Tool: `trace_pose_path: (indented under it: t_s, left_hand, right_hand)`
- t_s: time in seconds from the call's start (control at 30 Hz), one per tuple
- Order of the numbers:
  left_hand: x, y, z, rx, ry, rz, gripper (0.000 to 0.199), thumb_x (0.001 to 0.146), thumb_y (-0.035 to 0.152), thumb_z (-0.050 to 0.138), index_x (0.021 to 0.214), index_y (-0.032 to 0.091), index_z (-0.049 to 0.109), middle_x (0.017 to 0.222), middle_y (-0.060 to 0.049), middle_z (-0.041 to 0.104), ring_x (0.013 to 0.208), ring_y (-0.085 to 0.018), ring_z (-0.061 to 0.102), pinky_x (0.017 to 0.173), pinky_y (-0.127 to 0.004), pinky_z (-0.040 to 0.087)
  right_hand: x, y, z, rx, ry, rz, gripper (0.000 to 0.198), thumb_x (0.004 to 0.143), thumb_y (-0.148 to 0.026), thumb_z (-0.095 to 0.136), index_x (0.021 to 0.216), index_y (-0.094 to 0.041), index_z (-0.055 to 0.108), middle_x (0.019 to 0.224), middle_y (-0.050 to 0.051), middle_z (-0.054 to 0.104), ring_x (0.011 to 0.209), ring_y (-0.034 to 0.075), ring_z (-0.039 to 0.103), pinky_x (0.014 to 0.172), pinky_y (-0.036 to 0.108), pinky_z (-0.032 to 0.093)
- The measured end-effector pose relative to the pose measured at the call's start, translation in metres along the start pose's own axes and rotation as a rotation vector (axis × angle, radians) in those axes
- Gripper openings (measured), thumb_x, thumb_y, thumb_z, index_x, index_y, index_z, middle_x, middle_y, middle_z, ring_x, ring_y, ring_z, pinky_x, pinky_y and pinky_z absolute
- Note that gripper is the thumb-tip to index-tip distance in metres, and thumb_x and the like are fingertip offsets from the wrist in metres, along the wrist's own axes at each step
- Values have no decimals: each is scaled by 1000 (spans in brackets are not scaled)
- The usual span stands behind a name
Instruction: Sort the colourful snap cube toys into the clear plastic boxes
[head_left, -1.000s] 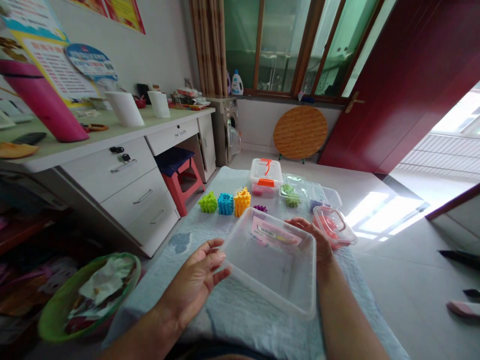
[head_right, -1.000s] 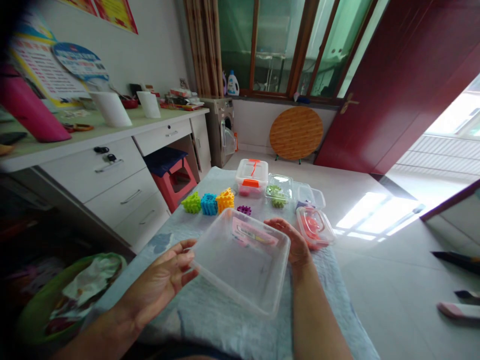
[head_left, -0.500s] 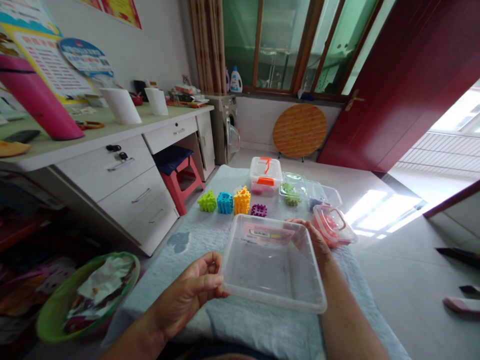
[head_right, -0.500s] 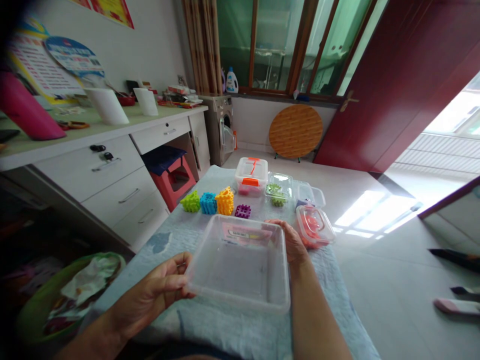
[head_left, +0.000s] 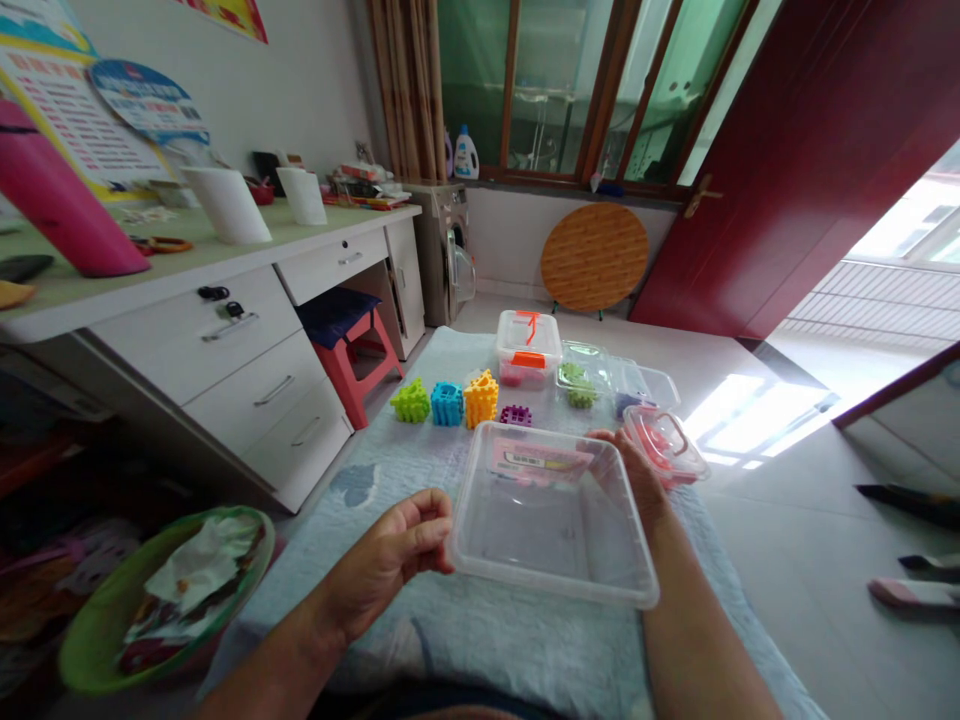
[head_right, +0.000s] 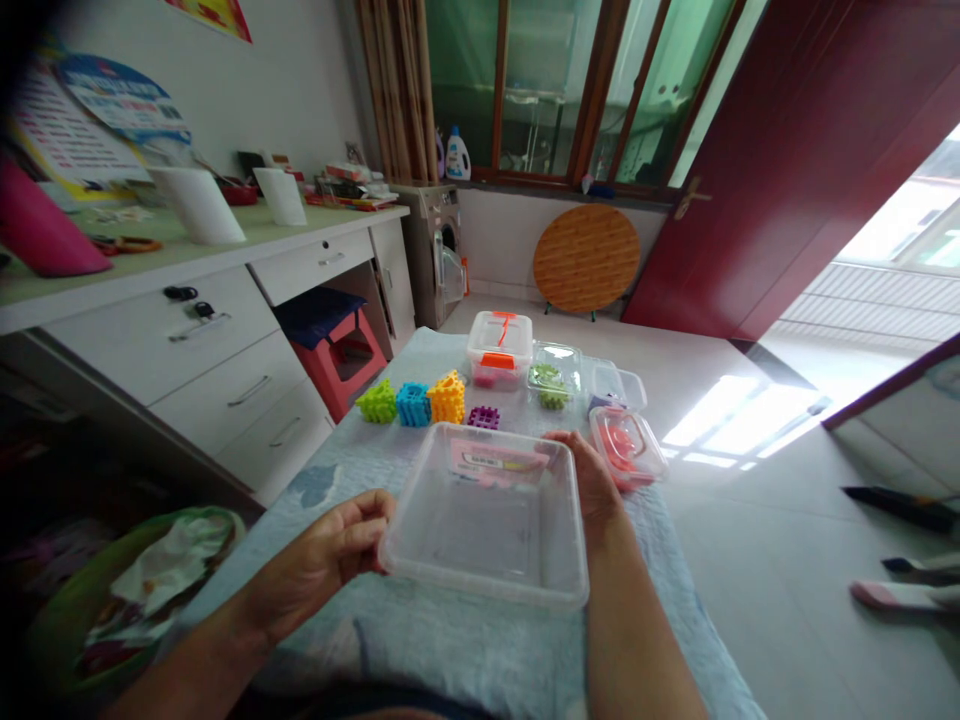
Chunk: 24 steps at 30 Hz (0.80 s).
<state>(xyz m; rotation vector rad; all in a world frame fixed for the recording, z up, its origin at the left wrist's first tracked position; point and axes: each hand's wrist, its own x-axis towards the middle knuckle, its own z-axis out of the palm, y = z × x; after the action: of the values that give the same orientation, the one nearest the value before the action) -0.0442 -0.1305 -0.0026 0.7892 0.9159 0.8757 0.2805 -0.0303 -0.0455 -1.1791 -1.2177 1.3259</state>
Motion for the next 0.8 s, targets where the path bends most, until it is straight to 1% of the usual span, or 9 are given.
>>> trace_pose_path:
  t_s: [0.07, 0.13, 0.23, 0.3, 0.4, 0.53, 0.6, 0.7, 0.8]
  left_hand:
    - [6, 10, -9, 114, 65, 55, 19, 82, 34, 68, 80, 18, 58, 68, 2, 56, 65, -11, 53, 68, -24, 47]
    - [16, 25, -17, 225, 139, 147, 18, 81, 34, 68, 80, 18, 59, 68, 2, 56, 65, -12, 53, 69, -24, 47]
    - [37, 54, -19, 380, 202, 357, 17, 76, 31, 72, 82, 19, 62, 71, 2, 57, 68, -13, 54, 69, -24, 45]
    - [55, 75, -13, 464, 199, 468, 19, 71, 28, 76, 84, 20, 64, 75, 1, 60, 72, -15, 55, 69, -24, 45]
    - [86, 100, 2, 641, 126, 590, 20, 66, 22, 76, 85, 22, 69, 80, -2, 64, 79, -19, 56, 79, -29, 46]
    - [136, 120, 22, 1063, -126, 724, 28, 65, 12, 70, 91, 23, 72, 97, -5, 69, 98, -25, 58, 96, -37, 38]
    - [161, 123, 29, 1239, -239, 694, 32, 63, 10, 70, 92, 22, 72, 99, -7, 69, 100, -27, 59, 97, -38, 36]
    - [191, 120, 37, 1445, -336, 566, 37, 58, 9, 72, 93, 21, 73, 103, -10, 69, 103, -30, 57, 97, -41, 34]
    - [212, 114, 43, 1452, -349, 463, 41, 48, 6, 77, 86, 20, 73, 100, -10, 70, 103, -32, 56, 98, -43, 32]
  right_hand:
    - [1, -6, -2, 144, 43, 91, 52, 82, -71, 48, 92, -24, 69, 82, 7, 73, 76, 28, 68, 74, 46, 53]
    - [2, -13, -7, 221, 117, 108, 45, 80, -64, 58, 87, -21, 70, 82, 7, 73, 77, 25, 68, 74, 41, 53]
    - [-8, -22, -19, 114, 203, 47, 42, 77, -58, 66, 86, -18, 72, 88, 9, 73, 82, 23, 67, 78, 38, 52]
    - [-22, -23, -27, -30, 224, 19, 40, 77, -56, 66, 92, -19, 72, 92, 9, 73, 86, 24, 66, 79, 38, 52]
    - [-45, -19, -32, -356, 251, -45, 33, 78, -50, 65, 93, -21, 72, 89, 7, 73, 84, 25, 65, 78, 40, 51]
    - [-59, -2, -26, -740, 208, -153, 19, 80, -37, 60, 86, -24, 72, 81, 6, 70, 73, 25, 62, 69, 38, 48]
    - [-59, 9, -21, -774, 167, -212, 17, 81, -34, 57, 76, -25, 71, 76, 6, 66, 69, 24, 59, 65, 38, 47]
    - [-56, 23, -17, -744, 177, -273, 19, 81, -31, 56, 68, -28, 69, 74, 6, 62, 72, 25, 57, 68, 38, 47]
    - [-55, 32, -17, -728, 226, -291, 16, 81, -29, 57, 69, -30, 69, 75, 6, 60, 75, 26, 57, 70, 39, 47]
